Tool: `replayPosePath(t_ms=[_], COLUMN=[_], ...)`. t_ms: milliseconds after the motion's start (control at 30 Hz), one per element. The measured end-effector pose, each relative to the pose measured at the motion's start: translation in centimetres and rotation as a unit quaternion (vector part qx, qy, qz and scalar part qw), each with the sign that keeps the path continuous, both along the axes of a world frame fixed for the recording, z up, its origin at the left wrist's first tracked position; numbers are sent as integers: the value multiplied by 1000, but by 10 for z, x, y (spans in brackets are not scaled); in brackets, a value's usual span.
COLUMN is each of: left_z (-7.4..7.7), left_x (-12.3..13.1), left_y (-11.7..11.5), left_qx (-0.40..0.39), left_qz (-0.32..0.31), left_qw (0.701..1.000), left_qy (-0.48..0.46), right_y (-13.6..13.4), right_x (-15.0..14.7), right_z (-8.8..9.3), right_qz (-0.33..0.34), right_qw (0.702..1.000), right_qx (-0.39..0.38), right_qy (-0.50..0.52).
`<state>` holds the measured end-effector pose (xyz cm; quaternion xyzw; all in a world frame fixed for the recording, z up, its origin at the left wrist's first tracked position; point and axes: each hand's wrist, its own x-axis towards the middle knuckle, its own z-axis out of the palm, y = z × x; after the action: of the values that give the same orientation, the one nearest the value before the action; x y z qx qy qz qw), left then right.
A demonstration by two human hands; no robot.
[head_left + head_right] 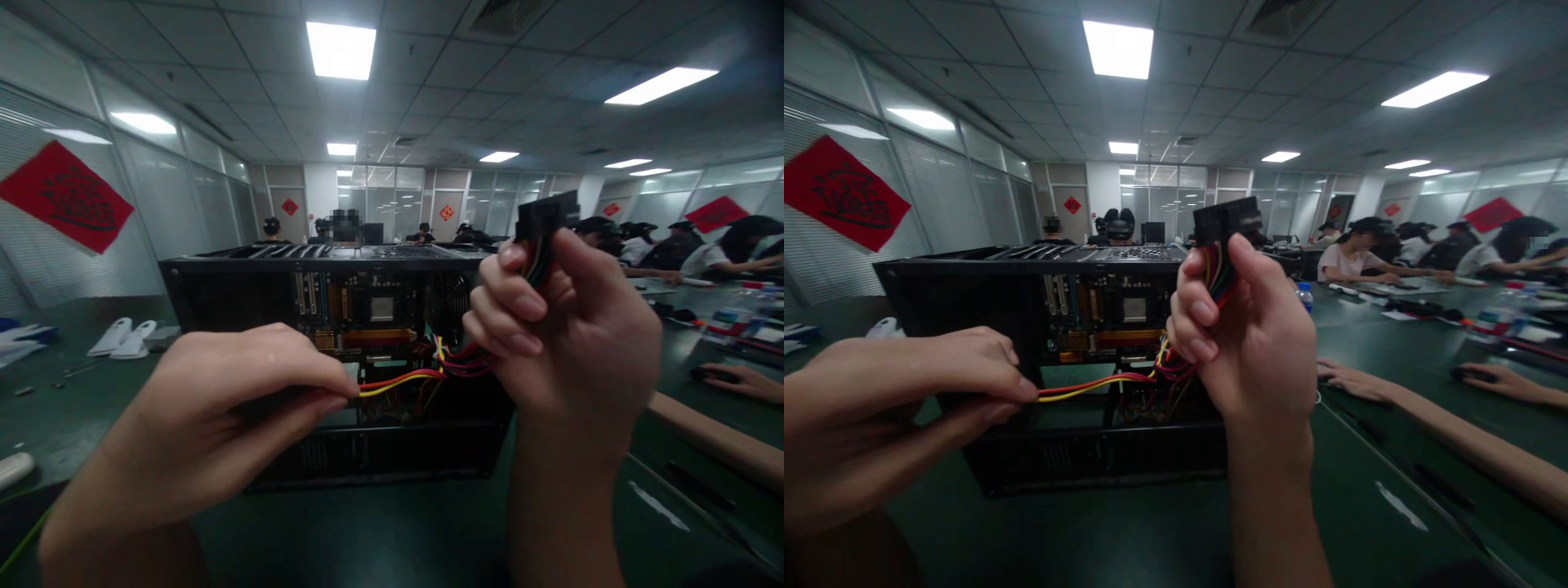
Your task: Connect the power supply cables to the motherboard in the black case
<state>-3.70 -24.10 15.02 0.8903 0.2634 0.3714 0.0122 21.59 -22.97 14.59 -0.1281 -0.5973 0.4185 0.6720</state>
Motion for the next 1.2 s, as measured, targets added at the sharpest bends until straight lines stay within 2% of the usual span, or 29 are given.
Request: replayPosePath(t_ms=[100, 300, 500, 600, 700, 767, 967, 1200], left_z=[-1, 1, 3, 1, -4, -8, -12, -11], left_x=[2, 6, -3, -1, 7, 13, 24, 21], left_y=[0, 5, 8, 10, 13, 16, 22, 21], left_qx=[22, 118, 219, 226, 238, 248, 255, 279], left_qz=[-10, -41, 6, 40, 62, 67, 71, 66], left_qw=[1000, 992, 976, 973, 969, 966, 964, 958], left_qy=[9, 12, 21, 8, -12, -24, -24, -26], right_y=[-2, 0, 1, 2, 4, 6, 11, 18], right_x=[4, -1, -7, -5, -4, -4, -1, -2], right_z=[0, -1, -7, -9, -10, -9, -10, -12], right_qz=[-24, -12, -21, -6, 7, 12, -9, 26], right_qw=[1000, 1000, 999, 994, 970, 956, 941, 940], right_qx=[-7, 14, 14, 11, -7, -14, -2, -1], right_qy=[5, -10, -24, -111, -242, -292, -337, -340])
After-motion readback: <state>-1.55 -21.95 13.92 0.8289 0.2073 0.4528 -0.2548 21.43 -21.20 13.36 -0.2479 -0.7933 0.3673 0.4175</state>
